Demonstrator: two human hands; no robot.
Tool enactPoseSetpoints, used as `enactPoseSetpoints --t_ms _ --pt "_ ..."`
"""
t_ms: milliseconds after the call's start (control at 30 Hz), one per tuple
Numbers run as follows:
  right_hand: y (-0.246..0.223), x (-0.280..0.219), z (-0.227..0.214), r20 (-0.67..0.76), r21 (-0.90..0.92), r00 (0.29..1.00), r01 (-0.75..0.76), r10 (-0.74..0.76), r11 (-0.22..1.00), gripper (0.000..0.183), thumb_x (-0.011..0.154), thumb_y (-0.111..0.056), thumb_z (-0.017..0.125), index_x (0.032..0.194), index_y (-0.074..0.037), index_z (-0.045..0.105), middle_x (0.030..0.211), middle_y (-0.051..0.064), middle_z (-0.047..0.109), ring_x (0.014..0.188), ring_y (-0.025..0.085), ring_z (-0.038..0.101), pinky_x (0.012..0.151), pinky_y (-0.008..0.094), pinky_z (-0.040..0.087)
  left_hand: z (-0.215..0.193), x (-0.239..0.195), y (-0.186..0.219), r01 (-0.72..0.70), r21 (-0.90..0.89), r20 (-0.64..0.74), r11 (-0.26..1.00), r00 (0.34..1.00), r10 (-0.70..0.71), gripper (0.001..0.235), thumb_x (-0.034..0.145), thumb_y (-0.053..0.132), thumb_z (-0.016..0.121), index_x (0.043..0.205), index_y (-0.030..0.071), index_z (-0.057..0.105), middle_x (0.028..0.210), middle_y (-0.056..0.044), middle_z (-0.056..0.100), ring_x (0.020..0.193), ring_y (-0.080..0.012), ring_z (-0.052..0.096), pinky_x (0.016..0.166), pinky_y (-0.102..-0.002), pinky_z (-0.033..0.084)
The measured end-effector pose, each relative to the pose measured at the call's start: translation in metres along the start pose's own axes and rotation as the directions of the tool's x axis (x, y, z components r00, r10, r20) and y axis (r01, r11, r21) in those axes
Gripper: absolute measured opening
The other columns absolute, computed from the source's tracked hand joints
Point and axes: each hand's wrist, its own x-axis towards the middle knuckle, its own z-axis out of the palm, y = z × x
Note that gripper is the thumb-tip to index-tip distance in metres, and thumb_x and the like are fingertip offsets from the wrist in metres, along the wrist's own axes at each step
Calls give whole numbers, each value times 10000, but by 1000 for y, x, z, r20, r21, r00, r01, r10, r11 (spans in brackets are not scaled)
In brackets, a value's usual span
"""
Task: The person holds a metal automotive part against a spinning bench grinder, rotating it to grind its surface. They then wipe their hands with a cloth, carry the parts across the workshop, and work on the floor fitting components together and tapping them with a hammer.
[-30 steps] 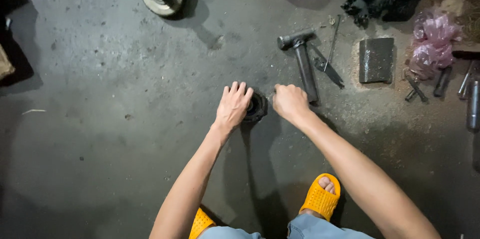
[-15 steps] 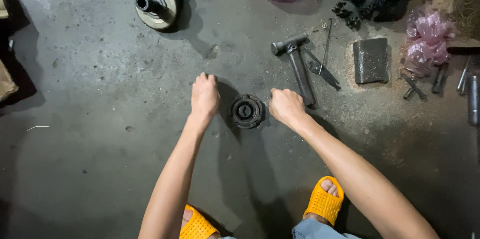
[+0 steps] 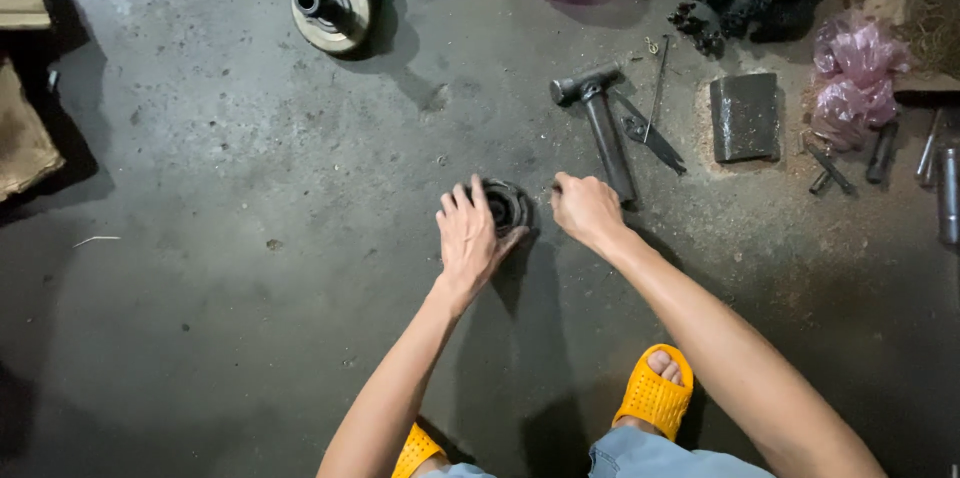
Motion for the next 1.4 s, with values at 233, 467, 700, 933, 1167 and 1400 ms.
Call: enactPoseSetpoints --t_ms 233,467,700,933,1167,1400 --pt "-9 -29 -23 -364 -157 775 496 -517 854 168 973 -177 638 1037 -68 748 779 146 742 787 325 752 716 443 590 -8 -6 -9 -127 54 159 990 980 117 1183 672 531 901 1556 -14 335 1409 -233 446 1258 -361 485 978 -535 464" --pt "-4 -12 0 -401 -335 596 611 -695 717 197 960 -244 617 1077 -155 749 721 75 680 729 268 688 666 407 542 -4 -6 -14 -175 52 130 983 977 167 1170 633 527 908 1528 -19 390 1386 -215 477 1240 -349 490 986 -529 461" --pt "-4 -13 4 -424 -337 595 596 -683 729 181 954 -255 631 1062 -160 742 711 75 648 726 279 671 651 415 527 -11 -8 -13 -164 32 146 986 977 158 1160 658 512 896 1545 -22 373 1414 -221 463 1249 -353 481 981 -526 461" --pt "-6 -4 1 -345 -421 599 589 -723 689 183 982 -291 574 1043 -188 713 687 40 654 664 248 681 624 402 534 5 -15 -4 -114 22 73 993 991 112 1118 675 573 877 1497 -40 430 1347 -211 503 1186 -326 517 940 -475 481" --pt "15 33 3 124 -560 634 680 -764 473 345 893 -243 541 1229 -187 599 841 81 719 750 285 740 672 444 560 5 27 -11 68 -367 58 928 997 -50 375 944 318 685 1223 69 652 1157 -144 551 1097 -346 565 846 -467 530" --pt "-21 35 -30 418 -485 662 741 -622 464 488 829 -186 626 1295 -95 512 937 149 724 800 346 773 692 483 601 49 65 -23 225 -536 228 813 967 -117 201 773 318 796 895 177 721 1015 -91 579 933 -343 640 749 -481 585"
